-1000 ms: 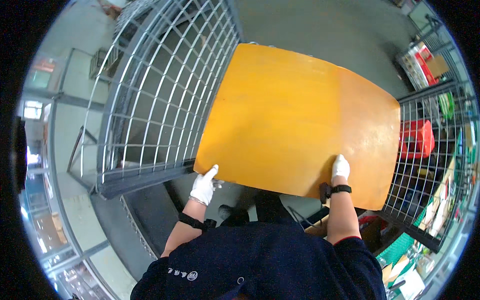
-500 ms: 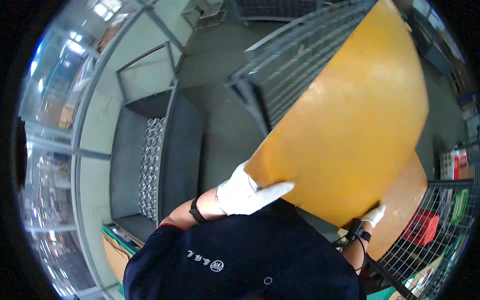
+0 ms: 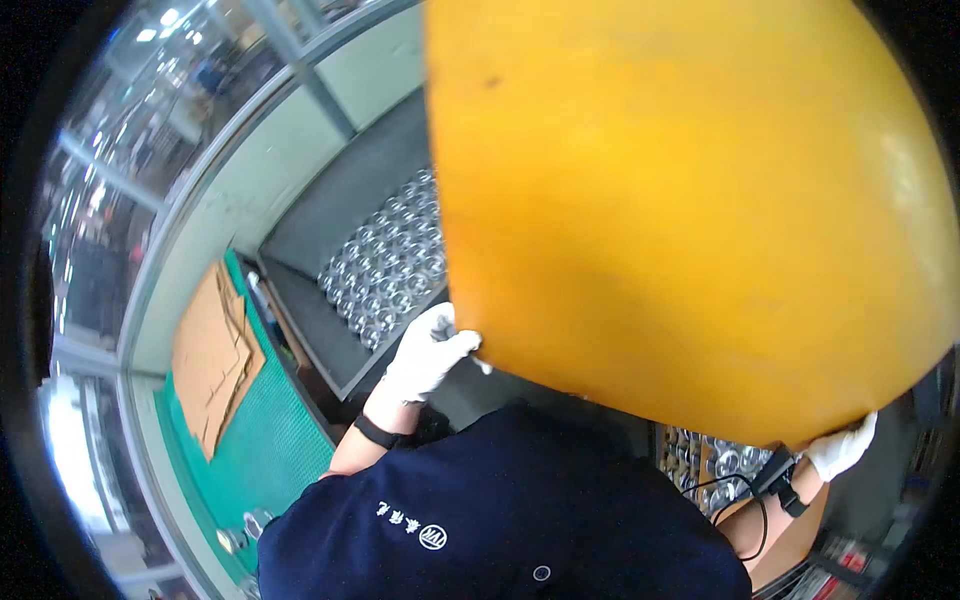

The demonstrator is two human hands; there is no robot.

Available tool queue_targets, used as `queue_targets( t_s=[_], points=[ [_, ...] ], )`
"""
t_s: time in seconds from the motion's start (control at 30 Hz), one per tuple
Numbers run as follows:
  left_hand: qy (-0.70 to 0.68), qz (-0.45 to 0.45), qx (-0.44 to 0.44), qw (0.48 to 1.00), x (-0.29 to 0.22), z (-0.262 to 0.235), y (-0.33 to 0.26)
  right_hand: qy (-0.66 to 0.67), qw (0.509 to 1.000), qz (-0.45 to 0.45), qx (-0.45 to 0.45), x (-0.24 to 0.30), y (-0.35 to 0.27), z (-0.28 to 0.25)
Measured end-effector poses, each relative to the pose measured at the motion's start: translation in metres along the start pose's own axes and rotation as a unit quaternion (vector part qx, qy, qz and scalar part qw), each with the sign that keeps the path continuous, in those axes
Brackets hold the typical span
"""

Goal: The person arranges cardboard sheets on a metal rack and then repeatedly picks up cylindrical metal parts from a tray. They place each part into a fixture with a dial gauge, rotate it, and return it to the tray. The person wears white gloves and a dark blue shirt.

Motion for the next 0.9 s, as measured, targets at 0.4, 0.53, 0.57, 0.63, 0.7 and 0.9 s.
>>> queue_targets(
  t_s=[0.4, 0.53, 0.57, 0.63, 0.7, 0.9],
  points=[
    [-0.038, -0.027, -0.564, 0.824, 0.032, -0.222, -0.054, 0.032, 0.784, 0.256, 0.564, -0.137, -0.239, 0.521],
    [-0.013, -0.135, -0.642, 0.754, 0.075, -0.284, -0.038, -0.126, 0.663, 0.380, 0.632, -0.247, -0.370, 0.631],
    [0.025, -0.196, -0.671, 0.715, 0.084, -0.300, -0.034, -0.147, 0.650, 0.338, 0.664, -0.273, -0.401, 0.656],
    [0.048, -0.278, -0.698, 0.659, 0.101, -0.326, -0.031, -0.212, 0.623, 0.229, 0.717, -0.324, -0.450, 0.698],
    [0.035, -0.326, -0.704, 0.630, 0.118, -0.352, -0.029, -0.233, 0.585, 0.160, 0.760, -0.370, -0.499, 0.734],
    [0.094, -0.393, -0.719, 0.566, 0.183, -0.439, -0.027, -0.267, 0.499, 0.049, 0.823, -0.449, -0.609, 0.777]
  ],
)
Point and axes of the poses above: each hand's wrist, its own y-axis towards the middle knuckle, its own z-axis out of the palm, x = y × z, the point moved 4 cm from there along y, towards the middle knuckle, and after that the axes turned 8 degrees about -z, right-handed, at the moved point
